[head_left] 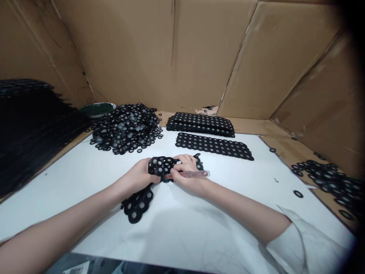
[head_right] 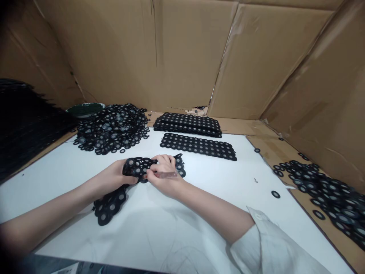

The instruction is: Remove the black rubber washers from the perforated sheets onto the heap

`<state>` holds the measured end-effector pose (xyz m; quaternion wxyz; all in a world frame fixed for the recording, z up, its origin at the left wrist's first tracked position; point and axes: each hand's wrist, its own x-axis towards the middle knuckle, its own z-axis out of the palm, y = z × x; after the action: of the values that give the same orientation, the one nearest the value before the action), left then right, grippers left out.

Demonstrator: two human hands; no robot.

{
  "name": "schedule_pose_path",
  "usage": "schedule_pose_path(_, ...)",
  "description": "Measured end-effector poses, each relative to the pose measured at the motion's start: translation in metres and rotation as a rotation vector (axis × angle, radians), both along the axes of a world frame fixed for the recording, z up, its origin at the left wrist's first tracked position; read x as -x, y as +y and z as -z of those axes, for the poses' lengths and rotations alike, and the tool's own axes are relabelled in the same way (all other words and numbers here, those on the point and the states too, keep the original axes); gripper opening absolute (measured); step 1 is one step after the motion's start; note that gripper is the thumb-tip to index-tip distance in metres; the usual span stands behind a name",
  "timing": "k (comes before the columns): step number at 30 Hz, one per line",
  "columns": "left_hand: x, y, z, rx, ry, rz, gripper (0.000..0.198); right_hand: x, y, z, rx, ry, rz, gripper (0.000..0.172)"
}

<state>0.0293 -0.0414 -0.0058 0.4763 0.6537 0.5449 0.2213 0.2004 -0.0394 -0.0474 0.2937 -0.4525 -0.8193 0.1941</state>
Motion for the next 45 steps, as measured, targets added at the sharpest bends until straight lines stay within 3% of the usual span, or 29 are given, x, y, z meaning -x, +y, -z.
schedule_pose_path(3, -0.004, -0.007, -0.001, -0.038, 0.045, 0.045, 0.024, 0.006, 0.000, 0.004, -0.096, -0.056, 0.038, 0.029)
schedule_pose_path(6, -0.004, -0.009, -0.003, -0.058, 0.104, 0.086, 0.023, 0.005, 0.002, 0.001, -0.079, -0.061, 0.044, 0.029)
schedule_pose_path(11, 0.014, 0.014, -0.014, -0.030, 0.163, 0.289, 0.030, -0.011, 0.016, -0.011, 0.254, 0.165, -0.113, 0.030)
schedule_pose_path(14, 0.028, 0.031, -0.020, -0.004, 0.279, 0.365, 0.029, -0.017, 0.024, -0.013, 0.401, 0.386, -0.121, 0.028)
schedule_pose_path(18, 0.030, 0.041, -0.023, -0.336, 0.573, 0.281, 0.045, -0.016, 0.029, -0.008, 0.291, 0.448, -0.021, 0.027)
schedule_pose_path(20, 0.020, 0.040, -0.022, -0.485, 0.573, 0.264, 0.042, -0.015, 0.030, -0.005, 0.260, 0.462, 0.002, 0.029)
schedule_pose_path(23, 0.003, 0.040, -0.015, -0.569, 0.475, 0.238, 0.026, -0.014, 0.032, -0.002, 0.243, 0.501, -0.006, 0.031)
schedule_pose_path(33, -0.010, 0.041, 0.004, -0.603, 0.528, 0.145, 0.028, -0.007, 0.023, 0.001, 0.094, 0.343, 0.007, 0.031)
schedule_pose_path(41, -0.004, 0.045, 0.006, -0.439, 0.349, 0.197, 0.028, -0.009, 0.026, 0.002, 0.170, 0.360, 0.026, 0.030)
schedule_pose_path(45, -0.009, 0.037, 0.011, -0.460, 0.340, 0.136, 0.026, -0.005, 0.025, 0.002, 0.043, 0.247, 0.019, 0.026)
